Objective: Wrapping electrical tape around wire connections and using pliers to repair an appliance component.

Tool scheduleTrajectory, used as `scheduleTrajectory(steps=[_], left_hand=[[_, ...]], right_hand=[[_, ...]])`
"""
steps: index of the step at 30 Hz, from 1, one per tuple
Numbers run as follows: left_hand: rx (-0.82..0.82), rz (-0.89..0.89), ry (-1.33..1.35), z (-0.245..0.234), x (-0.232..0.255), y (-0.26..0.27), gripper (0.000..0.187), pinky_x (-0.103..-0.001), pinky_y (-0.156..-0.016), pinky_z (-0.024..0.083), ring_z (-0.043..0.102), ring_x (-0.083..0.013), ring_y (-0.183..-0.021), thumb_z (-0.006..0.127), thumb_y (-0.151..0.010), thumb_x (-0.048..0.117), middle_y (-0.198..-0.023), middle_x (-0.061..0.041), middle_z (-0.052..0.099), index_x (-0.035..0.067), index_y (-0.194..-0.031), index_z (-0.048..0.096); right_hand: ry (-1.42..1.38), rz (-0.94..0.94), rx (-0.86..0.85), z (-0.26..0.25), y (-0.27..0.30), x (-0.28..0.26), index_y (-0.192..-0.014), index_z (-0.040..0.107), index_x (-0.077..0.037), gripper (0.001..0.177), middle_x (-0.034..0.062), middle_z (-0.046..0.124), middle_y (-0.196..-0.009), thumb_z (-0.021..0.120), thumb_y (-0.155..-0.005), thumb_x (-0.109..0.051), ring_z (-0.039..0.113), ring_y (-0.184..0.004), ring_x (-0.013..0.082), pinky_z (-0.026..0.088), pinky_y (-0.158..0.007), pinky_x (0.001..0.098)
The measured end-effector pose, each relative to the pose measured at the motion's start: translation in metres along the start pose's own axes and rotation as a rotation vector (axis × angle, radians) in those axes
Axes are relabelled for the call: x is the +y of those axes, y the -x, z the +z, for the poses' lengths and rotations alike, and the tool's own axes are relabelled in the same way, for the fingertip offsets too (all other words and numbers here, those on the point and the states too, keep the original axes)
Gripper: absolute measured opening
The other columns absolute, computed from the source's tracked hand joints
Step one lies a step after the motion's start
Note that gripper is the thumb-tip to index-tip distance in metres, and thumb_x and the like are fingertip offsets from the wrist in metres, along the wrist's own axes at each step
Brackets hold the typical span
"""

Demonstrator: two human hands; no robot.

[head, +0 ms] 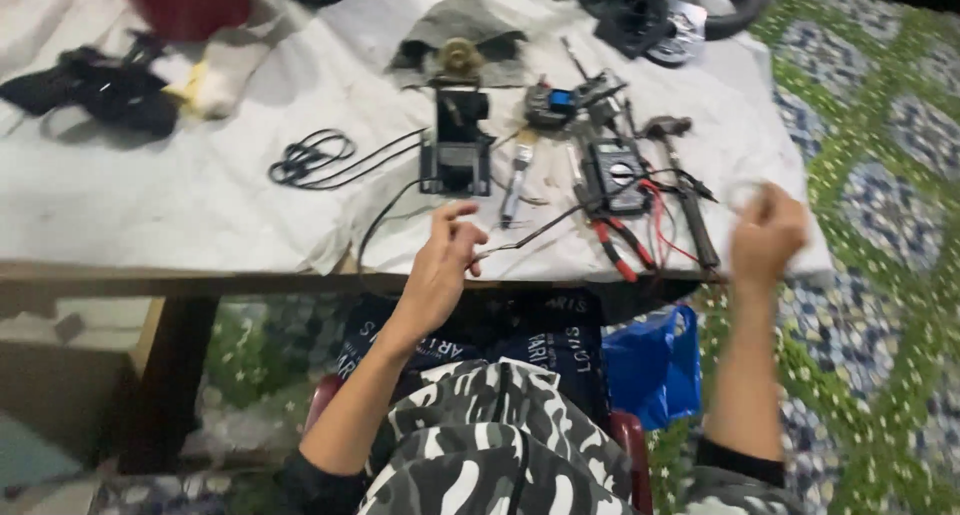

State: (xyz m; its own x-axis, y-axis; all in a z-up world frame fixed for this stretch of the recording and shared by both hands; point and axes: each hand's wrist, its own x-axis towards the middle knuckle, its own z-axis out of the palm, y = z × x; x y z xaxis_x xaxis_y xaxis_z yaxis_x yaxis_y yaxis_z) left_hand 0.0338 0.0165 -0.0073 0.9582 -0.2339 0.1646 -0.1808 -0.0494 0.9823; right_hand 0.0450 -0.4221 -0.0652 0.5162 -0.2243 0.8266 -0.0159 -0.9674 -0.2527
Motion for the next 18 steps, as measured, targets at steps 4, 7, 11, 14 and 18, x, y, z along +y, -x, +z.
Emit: scheduleTrajectory(steps=[4, 7, 11, 14, 18], left_hand=[[-0.027, -0.128, 0.109, -0.009, 0.009, -0.005, 0.032, -0.024, -0.068, 0.049, 0.061, -0.0128, -0.073, 0.058, -0.097, 0.025, -0.098, -0.008, 0.066, 0.003, -0.120, 0.060], [-0.050, -0.059, 0.079, -0.015, 0.006, -0.003, 0.024, -0.022, -0.065, 0.048, 0.060, -0.0118, -0.076, 0.065, -0.093, 0.016, -0.094, -0.006, 0.067, 0.001, -0.112, 0.064], [-0.060, 0.022, -0.077, -0.022, 0.011, -0.002, 0.027, -0.024, -0.069, 0.052, 0.064, -0.0129, -0.078, 0.074, -0.082, 0.009, -0.091, -0.005, 0.070, 0.002, -0.106, 0.065], [0.028, 0.090, -0.300, -0.017, -0.010, -0.002, 0.029, -0.034, -0.074, 0.060, 0.075, -0.0257, -0.087, 0.084, -0.079, 0.014, -0.090, -0.009, 0.075, 0.010, -0.106, 0.073], [0.027, 0.137, -0.379, -0.014, -0.005, 0.002, 0.024, -0.032, -0.073, 0.060, 0.075, -0.0225, -0.086, 0.081, -0.083, 0.014, -0.089, -0.007, 0.076, 0.011, -0.106, 0.074]], right_hand=[[0.315, 0.015, -0.300, 0.025, 0.015, 0.160, -0.106, 0.080, 0.003, 0.024, 0.0255, 0.073, -0.090, 0.064, -0.097, -0.012, 0.065, -0.076, 0.0423, 0.054, -0.075, 0.0468], [0.322, 0.129, -0.409, 0.017, 0.018, 0.127, -0.122, 0.075, 0.006, 0.032, 0.0295, 0.062, -0.103, 0.066, -0.102, -0.017, 0.059, -0.087, 0.0458, 0.051, -0.080, 0.0491], [-0.129, -0.055, -0.355, -0.022, -0.006, -0.041, -0.132, 0.065, 0.017, 0.043, 0.0336, 0.067, -0.123, 0.078, -0.098, -0.005, 0.062, -0.112, 0.0437, 0.049, -0.100, 0.0513], [-0.001, -0.720, -0.273, -0.019, 0.013, -0.144, -0.138, 0.057, -0.007, 0.053, 0.0284, 0.065, -0.113, 0.075, -0.088, -0.009, 0.064, -0.119, 0.0496, 0.041, -0.112, 0.0557], [-0.323, -0.527, -0.348, -0.001, 0.039, -0.228, -0.138, 0.064, -0.014, 0.044, 0.0080, 0.065, -0.142, 0.067, -0.099, -0.033, 0.056, -0.136, 0.0278, 0.031, -0.119, 0.0488]])
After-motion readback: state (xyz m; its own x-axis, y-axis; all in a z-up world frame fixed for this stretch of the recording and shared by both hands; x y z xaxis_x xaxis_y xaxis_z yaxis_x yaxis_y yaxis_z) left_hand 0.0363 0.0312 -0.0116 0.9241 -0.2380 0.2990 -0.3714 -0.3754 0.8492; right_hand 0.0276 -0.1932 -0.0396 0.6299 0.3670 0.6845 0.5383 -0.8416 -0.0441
